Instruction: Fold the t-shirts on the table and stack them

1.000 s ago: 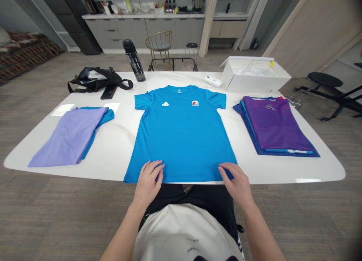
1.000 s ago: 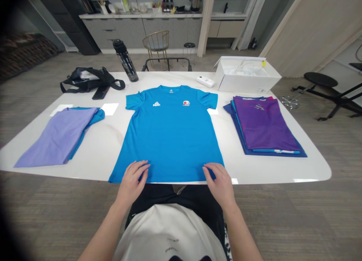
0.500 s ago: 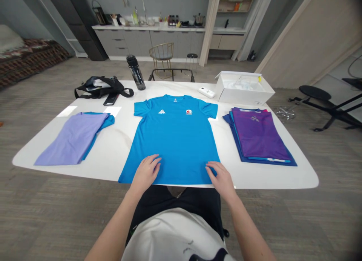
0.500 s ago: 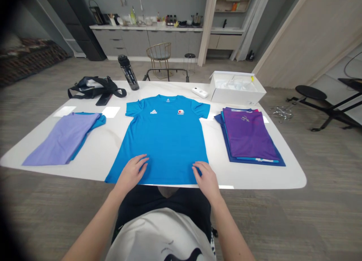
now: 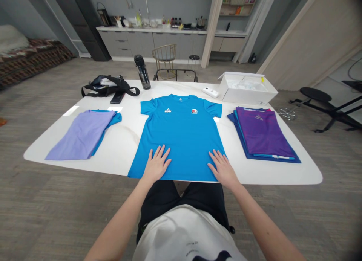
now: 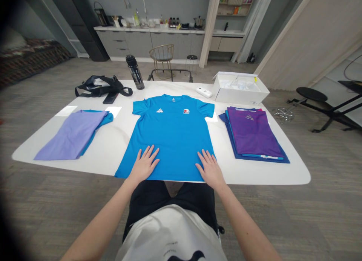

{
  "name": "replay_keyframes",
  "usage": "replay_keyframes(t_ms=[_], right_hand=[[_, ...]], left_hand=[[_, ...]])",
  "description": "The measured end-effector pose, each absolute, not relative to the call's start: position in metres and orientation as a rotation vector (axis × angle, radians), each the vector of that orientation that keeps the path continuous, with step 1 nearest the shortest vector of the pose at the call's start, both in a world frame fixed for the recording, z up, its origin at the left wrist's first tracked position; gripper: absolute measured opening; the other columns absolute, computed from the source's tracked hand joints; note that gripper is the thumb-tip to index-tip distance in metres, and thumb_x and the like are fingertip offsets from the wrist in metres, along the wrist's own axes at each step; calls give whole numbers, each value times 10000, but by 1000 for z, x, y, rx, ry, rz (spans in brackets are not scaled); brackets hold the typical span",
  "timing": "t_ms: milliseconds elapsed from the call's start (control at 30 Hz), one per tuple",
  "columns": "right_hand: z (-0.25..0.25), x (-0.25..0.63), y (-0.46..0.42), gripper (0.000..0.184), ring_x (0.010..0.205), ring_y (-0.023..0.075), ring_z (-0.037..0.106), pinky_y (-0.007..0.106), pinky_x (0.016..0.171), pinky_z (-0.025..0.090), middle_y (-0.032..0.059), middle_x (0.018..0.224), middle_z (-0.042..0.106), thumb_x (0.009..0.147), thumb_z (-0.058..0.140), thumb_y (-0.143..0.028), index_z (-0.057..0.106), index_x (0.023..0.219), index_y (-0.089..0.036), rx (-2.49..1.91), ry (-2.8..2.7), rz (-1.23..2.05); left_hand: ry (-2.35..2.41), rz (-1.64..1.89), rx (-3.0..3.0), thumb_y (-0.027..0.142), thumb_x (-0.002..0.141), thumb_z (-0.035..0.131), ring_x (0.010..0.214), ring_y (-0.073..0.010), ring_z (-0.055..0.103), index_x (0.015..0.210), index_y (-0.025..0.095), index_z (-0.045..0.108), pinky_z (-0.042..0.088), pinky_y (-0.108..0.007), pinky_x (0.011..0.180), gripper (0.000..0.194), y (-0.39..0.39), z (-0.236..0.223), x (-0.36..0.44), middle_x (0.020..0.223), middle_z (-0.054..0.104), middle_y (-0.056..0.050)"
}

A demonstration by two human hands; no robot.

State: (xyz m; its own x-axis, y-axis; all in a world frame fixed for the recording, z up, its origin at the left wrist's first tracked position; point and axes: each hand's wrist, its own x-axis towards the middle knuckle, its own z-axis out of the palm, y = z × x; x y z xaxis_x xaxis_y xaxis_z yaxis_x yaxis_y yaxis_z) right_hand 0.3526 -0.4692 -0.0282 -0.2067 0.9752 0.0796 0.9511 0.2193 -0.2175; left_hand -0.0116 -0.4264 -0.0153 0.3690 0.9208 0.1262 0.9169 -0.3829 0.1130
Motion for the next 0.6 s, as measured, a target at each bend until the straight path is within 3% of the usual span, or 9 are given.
replay_keyframes(t_ms=[333,600], right_hand=[[-34,343,-481,629,1532,285,245,523,1230,270,23,1660,264,1040,334,-565,322,1598,-275,-1936,-2273,72],[-29,344,-481,625,1518,295,283,524,1220,296,41,1652,296,1027,371,-582,373,1576,-283,-1933,-2243,136]], left_hand=[[1693,252,2629,511,1040,319,1536,-285,251,1589,324,313,215,-579,1236,580,-430,-15,-15,1655,289,-41],[1678,307,2639,522,1034,329,1531,-309,259,1595,329,290,235,-608,1219,594,-431,-28,-18,1649,302,-49]])
